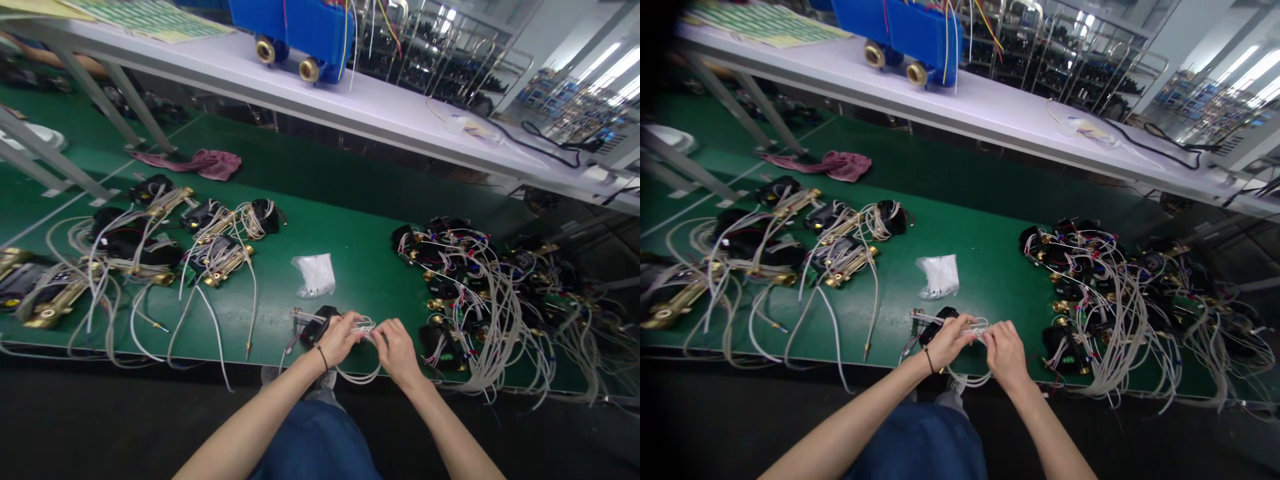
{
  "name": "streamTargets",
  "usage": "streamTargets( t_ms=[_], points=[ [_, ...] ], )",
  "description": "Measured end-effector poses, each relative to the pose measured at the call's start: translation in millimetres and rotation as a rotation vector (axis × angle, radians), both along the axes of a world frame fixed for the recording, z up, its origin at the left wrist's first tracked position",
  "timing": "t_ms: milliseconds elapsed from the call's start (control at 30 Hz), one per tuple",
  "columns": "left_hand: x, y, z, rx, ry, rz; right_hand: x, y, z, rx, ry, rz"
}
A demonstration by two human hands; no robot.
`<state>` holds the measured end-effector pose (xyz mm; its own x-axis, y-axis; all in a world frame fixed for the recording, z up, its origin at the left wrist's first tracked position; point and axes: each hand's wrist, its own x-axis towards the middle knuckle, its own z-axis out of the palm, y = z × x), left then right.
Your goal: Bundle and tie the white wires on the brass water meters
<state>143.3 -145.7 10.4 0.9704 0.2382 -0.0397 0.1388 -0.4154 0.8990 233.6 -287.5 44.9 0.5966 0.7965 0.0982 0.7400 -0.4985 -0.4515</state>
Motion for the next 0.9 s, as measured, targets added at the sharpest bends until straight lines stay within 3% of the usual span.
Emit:
streamTargets(
  t_ms=[133,233,367,633,900],
  points=[
    [3.3,0.3,2.8,0.032,0.019,-0.016,-10.9,-4.1,8.0,-0.054,-0.285,0.218],
    [4.3,3.9,6.9,0.070,0.023,-0.058,-2.7,-7.9,19.7,-0.028,-0.214,0.348],
    [5.3,8.4,6.1,0.053,0.024,-0.118,12.1,-15.2,33.3,-0.007,-0.135,0.404],
    [8.2,10.2,-1.9,-0.056,0.068,-0.198,23.6,-4.9,28.1,-0.262,-0.545,0.774],
    [5.4,17.5,4.9,-0.012,0.050,-0.338,28.6,7.2,34.8,-0.303,-0.629,0.975]
  ],
)
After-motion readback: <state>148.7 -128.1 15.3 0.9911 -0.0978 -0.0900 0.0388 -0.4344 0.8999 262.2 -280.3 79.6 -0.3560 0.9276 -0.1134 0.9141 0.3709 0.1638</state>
